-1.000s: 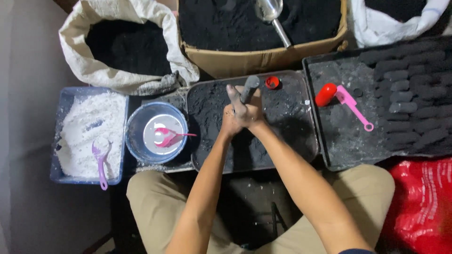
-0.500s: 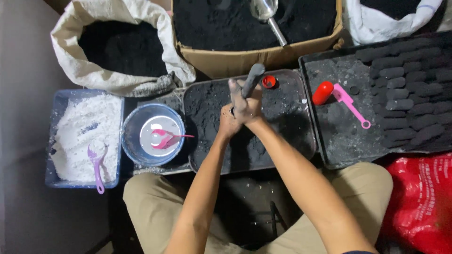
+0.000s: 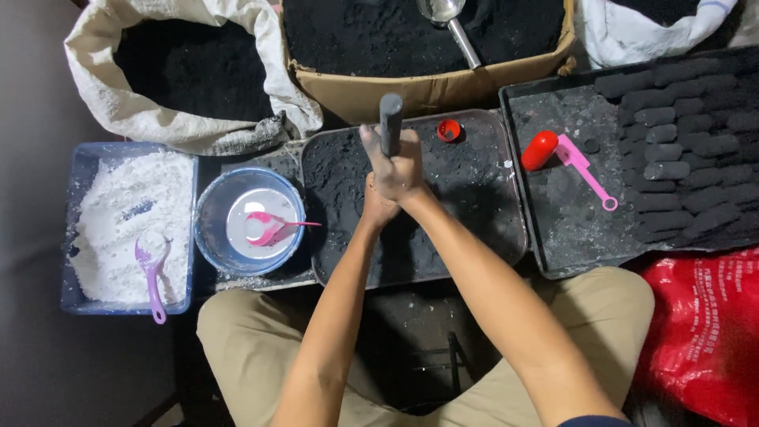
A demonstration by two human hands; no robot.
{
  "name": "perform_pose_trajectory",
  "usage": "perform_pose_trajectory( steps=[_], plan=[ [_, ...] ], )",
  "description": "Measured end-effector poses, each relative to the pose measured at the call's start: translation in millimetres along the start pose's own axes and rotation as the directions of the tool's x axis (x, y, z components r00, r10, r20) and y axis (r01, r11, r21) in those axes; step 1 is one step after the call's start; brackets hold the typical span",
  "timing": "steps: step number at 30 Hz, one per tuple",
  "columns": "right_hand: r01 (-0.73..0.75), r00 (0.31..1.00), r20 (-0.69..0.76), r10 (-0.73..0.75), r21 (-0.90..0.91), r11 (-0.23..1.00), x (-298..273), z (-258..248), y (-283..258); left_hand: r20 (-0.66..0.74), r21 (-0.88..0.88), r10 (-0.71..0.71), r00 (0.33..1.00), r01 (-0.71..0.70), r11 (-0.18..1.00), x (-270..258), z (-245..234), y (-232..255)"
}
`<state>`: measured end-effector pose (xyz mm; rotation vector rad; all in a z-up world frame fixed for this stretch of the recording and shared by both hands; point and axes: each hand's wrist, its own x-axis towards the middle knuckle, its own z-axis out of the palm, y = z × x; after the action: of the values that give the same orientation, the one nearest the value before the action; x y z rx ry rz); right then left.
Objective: The person kneads a dark powder mixture on a flat tray, then packs the material into a cylindrical metal mold. They use a hammer to repeatedly strike the top of the mold, compacting the powder inside to form a solid briquette.
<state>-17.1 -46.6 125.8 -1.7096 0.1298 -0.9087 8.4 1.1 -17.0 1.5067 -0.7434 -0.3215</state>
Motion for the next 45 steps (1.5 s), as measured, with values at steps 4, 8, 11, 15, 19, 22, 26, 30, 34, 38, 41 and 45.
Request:
perform_pose_trajectory(
  steps=[4, 8, 11, 15, 19, 22, 26, 30, 34, 38, 41, 45],
  plan=[
    [0.004, 0.999, -0.039, -0.004, -0.020, 1.000, -0.3, -5.4, 14.0, -0.006, 0.018, 0.000, 1.000, 0.000, 1.000, 1.0, 0.1, 1.5],
    [-0.062, 0.994, -0.088, 0.064, 0.023, 0.998, -9.1, -18.7, 0.3, -0.001, 0.014, -0.020, 1.000, 0.020, 1.000, -0.6, 6.3, 0.6],
    [-0.075, 0.988, -0.127, 0.085, 0.081, 0.994, -14.0, -18.6, -5.1, 0.002, -0.025, -0.036, 0.999, 0.036, 0.999, -1.4, 6.2, -3.9],
    [-0.048, 0.997, -0.055, 0.050, 0.037, 0.998, -16.3, -11.4, 4.3, -0.009, -0.041, -0.045, 0.999, 0.045, 0.998, -5.3, 3.9, -2.4],
    [-0.017, 1.000, 0.005, 0.018, -0.036, 0.999, -8.4, -3.9, 12.7, -0.019, -0.039, -0.044, 0.999, 0.043, 0.998, -1.9, 6.5, 10.5],
    [-0.090, 0.996, -0.001, 0.091, 0.039, 0.995, 4.4, -0.2, 15.9, -0.028, -0.028, -0.038, 0.999, 0.037, 0.999, 3.1, 3.6, 19.4],
    [-0.149, 0.985, -0.069, 0.156, 0.103, 0.984, 7.4, -7.4, 6.2, -0.020, -0.042, -0.045, 0.999, 0.044, 0.998, 4.3, 2.9, 23.8],
    [-0.118, 0.983, -0.139, 0.124, 0.049, 0.992, -5.5, -13.0, 3.0, -0.020, -0.079, -0.065, 0.998, 0.063, 0.995, 4.0, 2.9, 12.2],
    [-0.069, 0.988, -0.136, 0.069, 0.006, 0.998, -16.6, -9.5, -0.1, -0.015, -0.110, 0.016, 1.000, -0.018, 0.994, 2.1, -0.7, 19.9],
    [-0.028, 0.992, -0.124, 0.022, -0.048, 0.998, -17.0, -2.7, 1.6, -0.006, -0.059, 0.079, 0.997, -0.079, 0.995, 4.5, 0.8, 33.6],
    [-0.026, 0.995, -0.093, 0.021, -0.055, 0.998, -9.7, 0.4, 6.2, 0.003, -0.051, 0.040, 0.999, -0.040, 0.998, 4.0, 4.5, 43.3],
    [-0.162, 0.984, -0.076, 0.158, -0.043, 0.986, 9.5, 9.2, -0.9, -0.009, -0.031, -0.022, 1.000, 0.021, 0.999, 5.6, 2.6, 55.3]
  ],
)
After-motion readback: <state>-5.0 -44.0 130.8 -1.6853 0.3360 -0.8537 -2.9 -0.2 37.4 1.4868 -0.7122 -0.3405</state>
